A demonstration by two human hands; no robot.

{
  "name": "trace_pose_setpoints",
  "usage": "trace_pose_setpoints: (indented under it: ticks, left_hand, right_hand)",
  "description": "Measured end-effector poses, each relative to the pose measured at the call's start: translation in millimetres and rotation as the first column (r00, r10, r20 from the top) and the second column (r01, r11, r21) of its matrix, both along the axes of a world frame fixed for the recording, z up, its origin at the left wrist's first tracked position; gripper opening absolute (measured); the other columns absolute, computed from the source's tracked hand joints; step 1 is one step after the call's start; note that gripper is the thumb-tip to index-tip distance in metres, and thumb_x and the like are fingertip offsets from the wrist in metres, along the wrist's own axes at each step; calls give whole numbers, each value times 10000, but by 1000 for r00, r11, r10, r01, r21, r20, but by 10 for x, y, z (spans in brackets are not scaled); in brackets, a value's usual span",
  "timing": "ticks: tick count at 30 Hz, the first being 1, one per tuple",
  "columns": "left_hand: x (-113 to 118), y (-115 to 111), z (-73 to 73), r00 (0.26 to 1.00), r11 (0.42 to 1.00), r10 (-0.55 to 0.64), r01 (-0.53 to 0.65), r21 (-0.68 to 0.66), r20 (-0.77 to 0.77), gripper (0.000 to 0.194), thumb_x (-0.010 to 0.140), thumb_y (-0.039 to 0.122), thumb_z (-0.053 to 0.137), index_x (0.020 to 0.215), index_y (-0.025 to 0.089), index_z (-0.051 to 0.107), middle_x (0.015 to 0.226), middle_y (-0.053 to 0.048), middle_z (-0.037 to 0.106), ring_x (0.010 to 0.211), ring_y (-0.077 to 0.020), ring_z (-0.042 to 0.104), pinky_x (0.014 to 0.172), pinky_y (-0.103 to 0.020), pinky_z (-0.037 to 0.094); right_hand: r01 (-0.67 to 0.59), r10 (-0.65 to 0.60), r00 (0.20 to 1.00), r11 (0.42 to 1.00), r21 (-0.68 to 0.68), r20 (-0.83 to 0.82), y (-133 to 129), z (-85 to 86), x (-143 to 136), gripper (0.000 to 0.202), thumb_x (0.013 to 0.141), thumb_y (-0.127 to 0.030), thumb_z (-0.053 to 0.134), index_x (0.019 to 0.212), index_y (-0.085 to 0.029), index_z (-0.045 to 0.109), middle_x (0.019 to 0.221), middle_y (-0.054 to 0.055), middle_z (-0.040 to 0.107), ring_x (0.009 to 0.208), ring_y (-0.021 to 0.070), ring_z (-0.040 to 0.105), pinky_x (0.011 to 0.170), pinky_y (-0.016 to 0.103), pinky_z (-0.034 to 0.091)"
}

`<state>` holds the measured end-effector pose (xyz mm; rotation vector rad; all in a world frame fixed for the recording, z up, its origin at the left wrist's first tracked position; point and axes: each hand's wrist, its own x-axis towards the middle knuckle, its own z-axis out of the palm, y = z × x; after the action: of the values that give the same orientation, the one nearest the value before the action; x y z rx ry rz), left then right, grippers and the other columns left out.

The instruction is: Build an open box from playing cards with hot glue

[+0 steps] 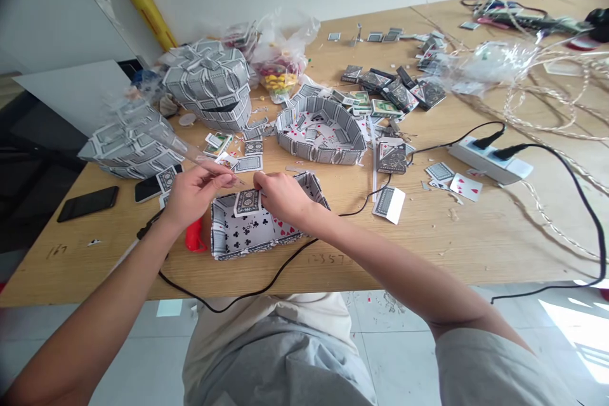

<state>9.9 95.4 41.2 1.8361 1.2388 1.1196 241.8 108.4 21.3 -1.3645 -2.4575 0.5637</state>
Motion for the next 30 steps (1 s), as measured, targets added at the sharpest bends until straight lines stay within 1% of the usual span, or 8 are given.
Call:
trace_pose_setpoints:
  ticks: [3,5,11,15,18,24,27,30]
  left_hand:
    - [7,-13,-102,999,1000,-9,10,8,-38,212,1022,404,741,1041,200,797,1020,-68,838,930,-194,817,892,-335,687]
    - [17,-17,-116,997,999,-5,8,40,-73,188,1023,381,737,1031,205,801,1006,-59,840,916,-189,814,868,-318,680]
    - [20,-27,3,992,992,7,9,124,-124,161,1032,351,728,1056,208,797,1014,-43,844,895,-174,815,849,-298,669]
    - [34,-23,8,986,993,-36,53,103,-163,117,1018,300,730,995,210,800,977,-26,837,864,-160,798,798,-268,657]
    - [63,-18,18,980,994,-41,60,94,-194,126,1026,291,709,1002,202,795,982,-30,838,863,-160,791,803,-268,648]
    - [115,15,62,934,994,-69,96,60,-351,167,1033,321,685,1005,196,792,959,-32,843,797,-162,768,778,-282,617]
    - [110,20,25,940,995,-74,94,45,-332,200,1036,352,670,1007,198,793,961,-37,845,808,-173,775,783,-291,620]
    - [106,16,-9,949,997,-60,74,34,-311,190,1023,354,682,1003,202,794,977,-40,849,822,-179,779,815,-301,624]
  right_hand:
    - [-7,6,1000,1000,-3,-12,12,-16,1,328,865,-54,556,1111,-193,724,984,89,800,835,215,681,720,323,360]
    - [-9,9,1000,1000,-4,-18,23,-29,0,326,850,-44,551,1088,-195,716,968,84,791,822,212,667,715,323,355]
    - [-9,9,1000,1000,2,-29,43,-46,-4,303,847,-34,547,1048,-197,705,930,79,775,778,205,634,702,327,341]
    - [-1,1,1000,1000,-7,-26,38,-32,-4,316,840,-27,539,1050,-193,707,928,81,772,782,206,635,705,327,339]
    - [-3,3,1000,1000,-16,-21,29,-7,-3,320,846,-26,538,1060,-188,712,920,81,770,783,206,636,710,327,342]
    - [-1,2,1000,1000,-25,23,14,43,-5,319,860,-27,542,1080,-179,715,912,91,775,767,206,634,696,328,326]
    - [-15,16,999,1000,-11,40,23,27,-16,319,868,-33,545,1102,-172,709,923,97,785,763,205,637,688,329,314]
    - [-42,42,998,999,4,56,51,7,-34,401,882,-16,524,1224,-144,689,974,113,805,772,206,651,683,332,308]
